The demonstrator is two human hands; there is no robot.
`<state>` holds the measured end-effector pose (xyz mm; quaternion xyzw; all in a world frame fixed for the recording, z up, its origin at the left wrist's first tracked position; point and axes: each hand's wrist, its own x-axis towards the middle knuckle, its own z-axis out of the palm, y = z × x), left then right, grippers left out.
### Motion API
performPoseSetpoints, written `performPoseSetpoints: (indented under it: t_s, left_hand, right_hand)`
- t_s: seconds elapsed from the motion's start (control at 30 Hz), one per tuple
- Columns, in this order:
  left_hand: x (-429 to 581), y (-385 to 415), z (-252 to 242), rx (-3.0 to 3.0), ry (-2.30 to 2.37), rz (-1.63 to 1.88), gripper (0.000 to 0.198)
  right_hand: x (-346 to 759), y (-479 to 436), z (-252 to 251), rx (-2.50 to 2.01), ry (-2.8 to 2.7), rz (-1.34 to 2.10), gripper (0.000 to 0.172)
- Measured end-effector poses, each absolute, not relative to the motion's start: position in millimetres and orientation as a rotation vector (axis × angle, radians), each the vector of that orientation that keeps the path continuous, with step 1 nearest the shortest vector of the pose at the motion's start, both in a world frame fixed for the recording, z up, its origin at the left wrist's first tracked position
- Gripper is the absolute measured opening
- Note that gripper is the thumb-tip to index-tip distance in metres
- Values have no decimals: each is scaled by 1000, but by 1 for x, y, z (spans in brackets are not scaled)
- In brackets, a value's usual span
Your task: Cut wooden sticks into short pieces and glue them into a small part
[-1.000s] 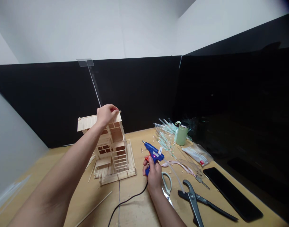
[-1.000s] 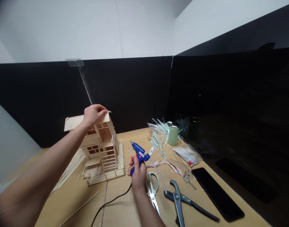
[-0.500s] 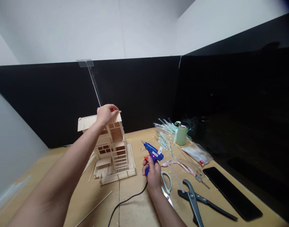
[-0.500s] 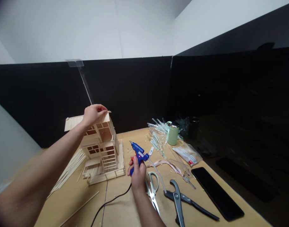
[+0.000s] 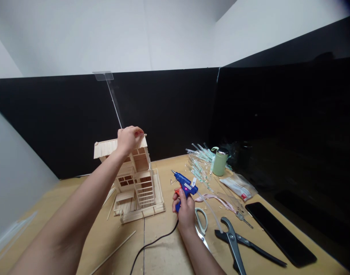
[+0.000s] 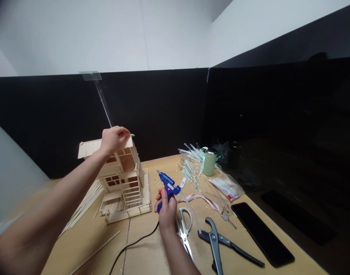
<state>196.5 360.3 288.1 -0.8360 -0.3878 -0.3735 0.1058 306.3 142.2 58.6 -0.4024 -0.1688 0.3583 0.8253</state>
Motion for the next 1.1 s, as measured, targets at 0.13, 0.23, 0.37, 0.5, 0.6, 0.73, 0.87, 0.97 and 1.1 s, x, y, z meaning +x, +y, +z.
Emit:
performPoseSetpoints:
  t_s: [0.13, 0.23, 0.37, 0.5, 0.6, 0.73, 0.87, 0.97, 1.1]
  left_hand:
    - [196, 358, 288, -2452, -1100, -1068, 18]
    - [195, 359, 288, -2444, -1079, -1053, 19]
    - [191, 361, 285, -2441, -1047, -1038, 20]
    - [187, 361, 281, -2433, -1008, -1027, 24]
    - [184, 359, 279, -2425, -984, -1015, 29]
    - [180, 356, 278, -2414, -946, -992, 31]
    - [175, 354, 277, -2405, -884, -945, 32]
    - [171, 354, 275, -2393, -842, -904, 34]
    - [167, 356, 274, -2385, -787, -853, 38]
  right_hand:
    - [306, 142, 59, -853, -358, 757, 59]
    - [306, 141, 59, -854, -360, 756, 59]
    - [307, 141, 59, -855, -362, 758, 59]
    - [307, 140, 59, -860, -360, 758, 59]
    - [306, 140, 59, -863, -362, 758, 59]
    - [305, 141, 60, -865, -369, 754, 57]
    - [304, 141, 59, -868, -374, 748, 55]
    - [304, 142, 58, -871, -376, 747, 56]
    - [303, 142, 57, -870, -376, 747, 56]
